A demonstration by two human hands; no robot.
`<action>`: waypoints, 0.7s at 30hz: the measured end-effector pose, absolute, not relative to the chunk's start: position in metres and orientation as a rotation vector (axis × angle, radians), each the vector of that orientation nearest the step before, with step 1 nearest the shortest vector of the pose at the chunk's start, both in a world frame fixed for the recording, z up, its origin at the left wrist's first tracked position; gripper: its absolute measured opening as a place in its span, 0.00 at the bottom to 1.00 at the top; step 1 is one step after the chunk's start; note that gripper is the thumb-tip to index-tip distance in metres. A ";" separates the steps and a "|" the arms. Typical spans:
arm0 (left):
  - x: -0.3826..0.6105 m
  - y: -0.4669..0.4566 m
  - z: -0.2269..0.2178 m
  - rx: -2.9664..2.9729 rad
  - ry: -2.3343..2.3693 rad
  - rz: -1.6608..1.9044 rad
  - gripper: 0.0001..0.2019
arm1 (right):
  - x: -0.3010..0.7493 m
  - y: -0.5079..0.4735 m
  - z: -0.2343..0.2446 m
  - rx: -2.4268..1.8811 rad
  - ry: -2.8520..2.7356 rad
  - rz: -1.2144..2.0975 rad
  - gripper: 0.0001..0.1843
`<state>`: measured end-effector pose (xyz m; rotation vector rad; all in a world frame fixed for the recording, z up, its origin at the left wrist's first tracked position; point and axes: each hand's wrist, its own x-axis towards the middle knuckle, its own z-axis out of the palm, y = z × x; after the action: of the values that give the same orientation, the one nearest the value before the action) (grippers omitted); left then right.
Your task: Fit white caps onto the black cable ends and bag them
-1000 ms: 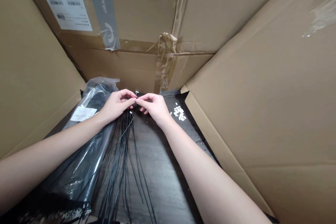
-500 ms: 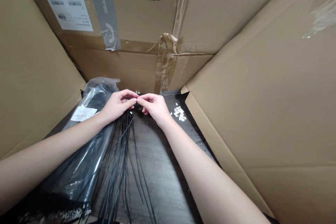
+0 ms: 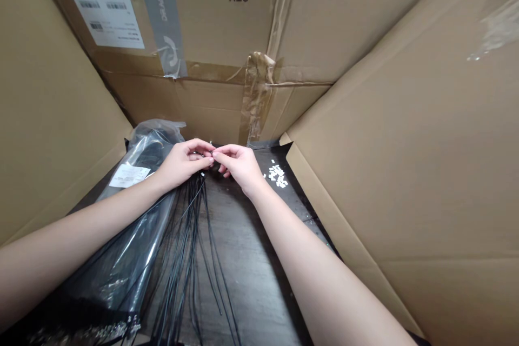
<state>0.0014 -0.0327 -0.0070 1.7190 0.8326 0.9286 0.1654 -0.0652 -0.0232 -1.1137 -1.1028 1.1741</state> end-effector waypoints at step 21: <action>0.002 -0.032 -0.009 1.741 0.856 0.956 0.11 | 0.164 -0.065 -0.023 -1.127 -1.123 1.150 0.12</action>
<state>0.0019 -0.0320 -0.0093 1.7411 0.8563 0.9557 0.1644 -0.0651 -0.0229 -1.1267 -1.1226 1.1499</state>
